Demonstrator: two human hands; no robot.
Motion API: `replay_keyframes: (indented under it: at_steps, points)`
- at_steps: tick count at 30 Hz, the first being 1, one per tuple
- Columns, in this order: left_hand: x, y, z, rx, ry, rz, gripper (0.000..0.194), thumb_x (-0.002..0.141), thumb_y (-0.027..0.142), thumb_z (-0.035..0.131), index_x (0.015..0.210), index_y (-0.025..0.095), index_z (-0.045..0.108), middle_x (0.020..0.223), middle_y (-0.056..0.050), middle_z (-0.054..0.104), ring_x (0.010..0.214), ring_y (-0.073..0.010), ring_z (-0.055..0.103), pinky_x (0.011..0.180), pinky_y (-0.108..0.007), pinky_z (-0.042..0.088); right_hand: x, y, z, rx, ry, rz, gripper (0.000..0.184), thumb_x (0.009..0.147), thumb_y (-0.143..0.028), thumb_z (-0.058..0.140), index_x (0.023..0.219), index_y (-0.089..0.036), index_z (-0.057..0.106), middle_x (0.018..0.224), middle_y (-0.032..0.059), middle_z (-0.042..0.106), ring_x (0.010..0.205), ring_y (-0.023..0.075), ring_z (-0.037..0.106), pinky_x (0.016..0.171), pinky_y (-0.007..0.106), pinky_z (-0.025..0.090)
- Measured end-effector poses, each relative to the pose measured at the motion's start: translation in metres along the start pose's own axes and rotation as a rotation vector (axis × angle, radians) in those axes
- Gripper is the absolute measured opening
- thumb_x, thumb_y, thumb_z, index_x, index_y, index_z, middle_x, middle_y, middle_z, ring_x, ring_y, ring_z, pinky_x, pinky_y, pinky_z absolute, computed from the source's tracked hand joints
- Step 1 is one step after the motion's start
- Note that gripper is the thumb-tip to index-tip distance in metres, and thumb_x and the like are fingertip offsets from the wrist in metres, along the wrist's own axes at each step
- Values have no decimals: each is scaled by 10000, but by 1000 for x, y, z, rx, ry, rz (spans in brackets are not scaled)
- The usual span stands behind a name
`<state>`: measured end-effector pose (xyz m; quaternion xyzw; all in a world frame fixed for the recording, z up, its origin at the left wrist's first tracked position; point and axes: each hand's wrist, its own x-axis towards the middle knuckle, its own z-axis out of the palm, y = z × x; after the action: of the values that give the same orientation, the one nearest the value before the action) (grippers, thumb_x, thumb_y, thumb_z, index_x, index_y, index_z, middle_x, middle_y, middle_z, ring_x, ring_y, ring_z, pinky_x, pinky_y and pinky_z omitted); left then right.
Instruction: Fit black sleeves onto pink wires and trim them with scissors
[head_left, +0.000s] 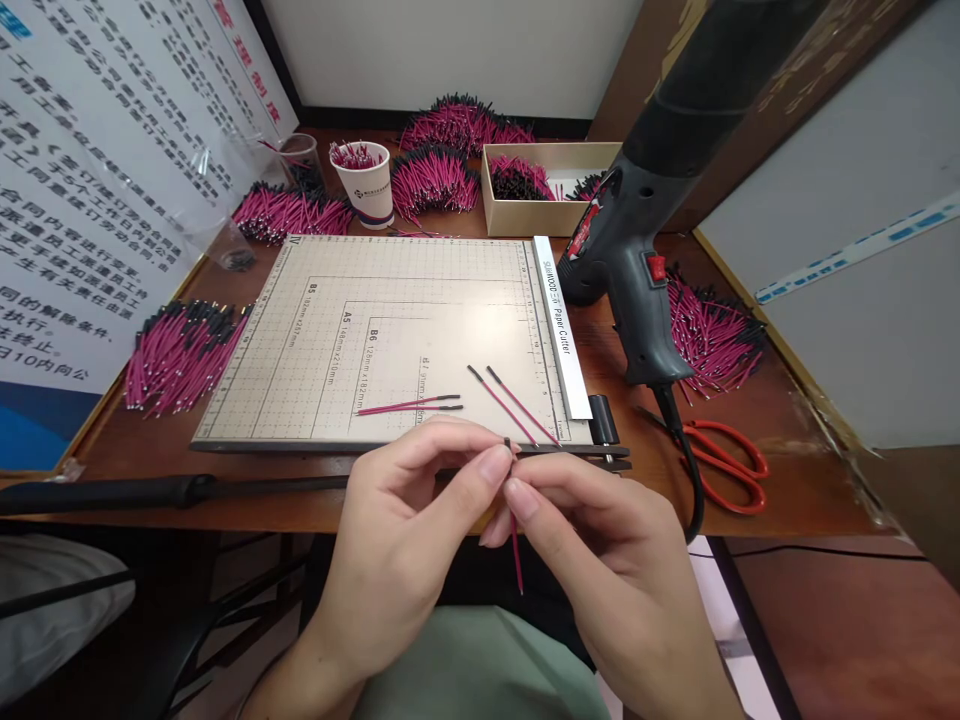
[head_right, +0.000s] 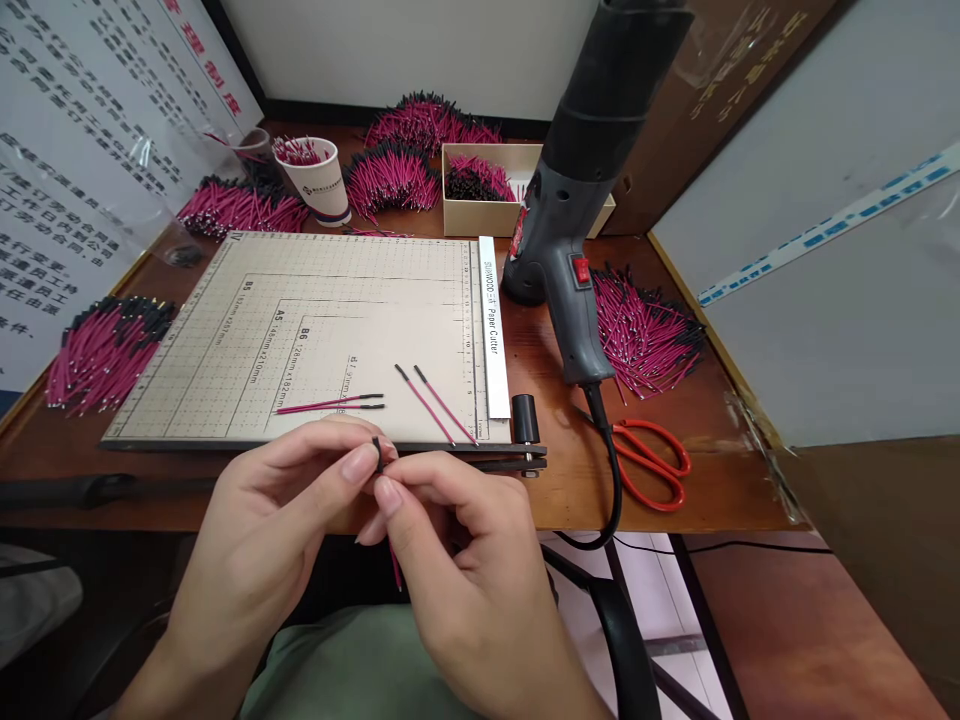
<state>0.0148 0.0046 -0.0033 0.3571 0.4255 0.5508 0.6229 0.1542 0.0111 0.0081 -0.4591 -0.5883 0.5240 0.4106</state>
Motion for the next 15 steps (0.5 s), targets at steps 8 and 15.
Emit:
replay_keyframes:
  at_steps: [8, 15]
  points:
    - [1, -3, -3, 82, 47, 50, 128, 959, 257, 710, 868, 295, 792, 808, 42, 703, 769, -70, 637, 712, -109, 540, 3, 3, 3, -40, 40, 17, 181, 913, -225, 625, 755, -176, 698, 602, -8, 679, 462, 78, 555, 417, 164, 394]
    - [-14, -11, 3, -165, -5, -63, 336, 1034, 509, 528, 1070, 313, 799, 1069, -15, 758, 1019, -150, 700, 939, -202, 559, -17, -3, 0, 23, 5, 81, 195, 974, -364, 635, 836, -239, 695, 613, -13, 662, 523, 103, 606, 499, 212, 489]
